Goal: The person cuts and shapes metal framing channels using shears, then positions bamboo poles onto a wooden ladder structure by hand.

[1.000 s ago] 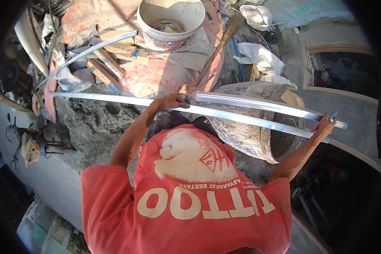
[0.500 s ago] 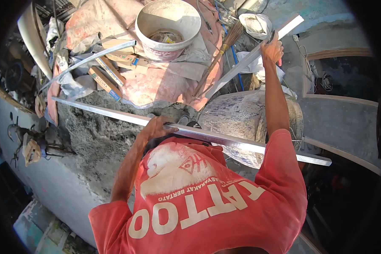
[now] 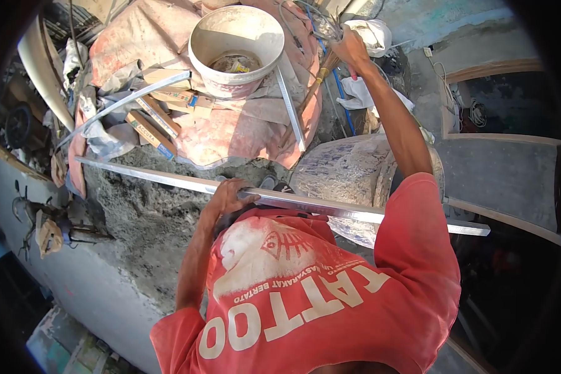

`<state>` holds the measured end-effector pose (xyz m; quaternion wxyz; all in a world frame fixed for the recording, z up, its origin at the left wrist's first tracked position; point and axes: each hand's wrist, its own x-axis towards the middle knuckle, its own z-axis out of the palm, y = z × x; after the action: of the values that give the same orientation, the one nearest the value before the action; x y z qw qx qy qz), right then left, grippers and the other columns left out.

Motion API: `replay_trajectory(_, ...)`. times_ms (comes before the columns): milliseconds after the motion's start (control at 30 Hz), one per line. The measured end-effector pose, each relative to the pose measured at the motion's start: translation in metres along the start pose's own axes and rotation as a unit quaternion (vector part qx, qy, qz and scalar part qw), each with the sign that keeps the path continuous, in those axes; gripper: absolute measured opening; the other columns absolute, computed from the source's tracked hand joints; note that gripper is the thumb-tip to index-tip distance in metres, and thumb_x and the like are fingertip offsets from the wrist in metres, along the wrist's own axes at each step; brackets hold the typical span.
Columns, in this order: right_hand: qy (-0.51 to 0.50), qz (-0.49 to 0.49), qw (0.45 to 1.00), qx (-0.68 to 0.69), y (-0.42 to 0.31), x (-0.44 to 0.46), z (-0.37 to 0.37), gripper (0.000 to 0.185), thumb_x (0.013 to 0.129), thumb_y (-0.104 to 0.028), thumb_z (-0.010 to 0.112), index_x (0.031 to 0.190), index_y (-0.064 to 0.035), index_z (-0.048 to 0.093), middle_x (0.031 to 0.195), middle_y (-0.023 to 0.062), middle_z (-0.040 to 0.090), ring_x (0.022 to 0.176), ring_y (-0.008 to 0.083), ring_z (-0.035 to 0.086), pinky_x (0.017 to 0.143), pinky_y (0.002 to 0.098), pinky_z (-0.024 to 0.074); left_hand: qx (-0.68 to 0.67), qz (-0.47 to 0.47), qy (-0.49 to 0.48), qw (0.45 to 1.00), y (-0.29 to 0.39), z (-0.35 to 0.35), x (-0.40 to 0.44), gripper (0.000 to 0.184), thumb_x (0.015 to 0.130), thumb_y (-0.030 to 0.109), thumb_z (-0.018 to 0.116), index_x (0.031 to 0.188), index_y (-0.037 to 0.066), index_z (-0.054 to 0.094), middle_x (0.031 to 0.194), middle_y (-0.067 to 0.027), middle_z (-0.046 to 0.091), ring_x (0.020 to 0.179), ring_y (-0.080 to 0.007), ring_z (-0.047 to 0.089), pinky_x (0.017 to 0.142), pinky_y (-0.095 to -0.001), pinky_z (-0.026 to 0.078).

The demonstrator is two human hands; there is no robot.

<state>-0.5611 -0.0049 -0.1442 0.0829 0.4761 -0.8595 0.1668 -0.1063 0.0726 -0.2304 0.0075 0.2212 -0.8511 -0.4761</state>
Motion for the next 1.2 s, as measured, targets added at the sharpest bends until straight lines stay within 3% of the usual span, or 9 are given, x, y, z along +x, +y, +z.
replay_trajectory(133, -0.292, 0.088, 0.923, 0.235, -0.026, -0.047, -0.137, 0.041, 0.08, -0.024, 0.056, 0.113, 0.0005, 0.054, 0.083, 0.0111, 0.06, 0.074, 0.0157, 0.056, 0.07, 0.0293, 0.0452, 0.0, -0.006, 0.007, 1.0, -0.004, -0.002, 0.02, 0.043, 0.075, 0.04, 0.065, 0.094, 0.001, 0.063, 0.089, -0.0176, 0.063, 0.088, -0.0345, 0.059, 0.079, -0.0404, 0.045)
replay_trajectory(200, -0.286, 0.052, 0.923, 0.251, -0.039, -0.093, -0.19, 0.037, 0.084, -0.019, 0.053, 0.116, -0.0006, 0.053, 0.08, 0.0046, 0.057, 0.069, 0.0086, 0.051, 0.066, 0.0246, 0.0427, -0.036, 0.001, 0.025, 0.999, -0.007, -0.009, 0.037, 0.043, 0.076, 0.04, 0.064, 0.094, 0.001, 0.064, 0.088, -0.0181, 0.064, 0.086, -0.0338, 0.06, 0.078, -0.039, 0.046)
replay_trajectory(333, -0.279, 0.079, 0.858, 0.423, -0.084, -0.204, -0.254, 0.041, 0.083, -0.027, 0.062, 0.114, -0.0003, 0.054, 0.083, 0.0043, 0.058, 0.074, 0.0088, 0.051, 0.066, 0.0241, 0.0424, -0.029, -0.008, -0.001, 1.0, -0.006, -0.029, 0.074, 0.043, 0.078, 0.04, 0.063, 0.096, 0.001, 0.064, 0.088, -0.0178, 0.064, 0.085, -0.0302, 0.062, 0.076, -0.0363, 0.046)
replay_trajectory(467, -0.299, 0.275, 0.678, 0.612, -0.1, -0.321, -0.187, 0.038, 0.085, -0.022, 0.061, 0.112, 0.0024, 0.053, 0.088, 0.0069, 0.06, 0.077, 0.0099, 0.054, 0.069, 0.0243, 0.0434, -0.076, -0.04, -0.041, 0.995, 0.015, -0.053, 0.106, 0.05, 0.079, 0.042, 0.063, 0.099, -0.003, 0.062, 0.089, -0.016, 0.064, 0.083, -0.0206, 0.059, 0.075, -0.0323, 0.044)
replay_trajectory(733, -0.195, 0.401, 0.521, 0.728, -0.154, -0.398, -0.144, 0.043, 0.083, -0.022, 0.063, 0.114, 0.0036, 0.049, 0.093, 0.007, 0.06, 0.081, 0.0096, 0.055, 0.073, 0.0236, 0.0434, -0.146, -0.147, -0.192, 0.959, 0.091, -0.087, 0.148, 0.055, 0.08, 0.044, 0.06, 0.104, -0.005, 0.061, 0.089, -0.0119, 0.062, 0.079, -0.0174, 0.056, 0.073, -0.0286, 0.042)
replay_trajectory(933, -0.235, 0.295, 0.669, 0.64, -0.163, -0.415, -0.149, 0.035, 0.082, -0.021, 0.062, 0.11, -0.0011, 0.052, 0.096, 0.002, 0.058, 0.092, 0.0124, 0.052, 0.081, 0.0265, 0.0392, -0.22, -0.166, -0.278, 0.92, 0.139, -0.093, 0.157, 0.047, 0.086, 0.033, 0.055, 0.105, -0.009, 0.057, 0.096, -0.0166, 0.064, 0.082, -0.0227, 0.064, 0.077, -0.0307, 0.048)
replay_trajectory(1033, -0.15, 0.361, 0.664, 0.638, -0.151, -0.41, -0.127, 0.033, 0.082, -0.025, 0.062, 0.102, 0.0004, 0.054, 0.088, 0.0047, 0.059, 0.084, 0.0142, 0.055, 0.073, 0.0284, 0.042, -0.197, -0.154, -0.228, 0.941, 0.146, -0.089, 0.149, 0.047, 0.086, 0.033, 0.056, 0.105, -0.01, 0.057, 0.093, -0.0159, 0.065, 0.081, -0.0206, 0.063, 0.076, -0.0301, 0.048)
replay_trajectory(1100, -0.109, 0.41, 0.811, 0.402, -0.137, -0.385, -0.115, 0.036, 0.08, -0.03, 0.063, 0.095, 0.0016, 0.055, 0.076, 0.0078, 0.059, 0.071, 0.0175, 0.057, 0.063, 0.0312, 0.0434, -0.206, -0.076, -0.134, 0.966, 0.137, -0.082, 0.147, 0.047, 0.084, 0.035, 0.059, 0.101, -0.008, 0.06, 0.089, -0.0158, 0.065, 0.077, -0.0186, 0.062, 0.074, -0.0293, 0.047)
replay_trajectory(1200, -0.139, 0.423, 0.828, 0.34, -0.126, -0.36, -0.085, 0.039, 0.081, -0.035, 0.061, 0.084, 0.0025, 0.055, 0.061, 0.0073, 0.05, 0.056, 0.0155, 0.048, 0.054, 0.0304, 0.0402, -0.1, -0.004, -0.044, 0.994, 0.099, -0.066, 0.161, 0.047, 0.081, 0.042, 0.062, 0.098, -0.002, 0.064, 0.085, -0.0081, 0.061, 0.078, -0.0146, 0.053, 0.073, -0.0226, 0.038)
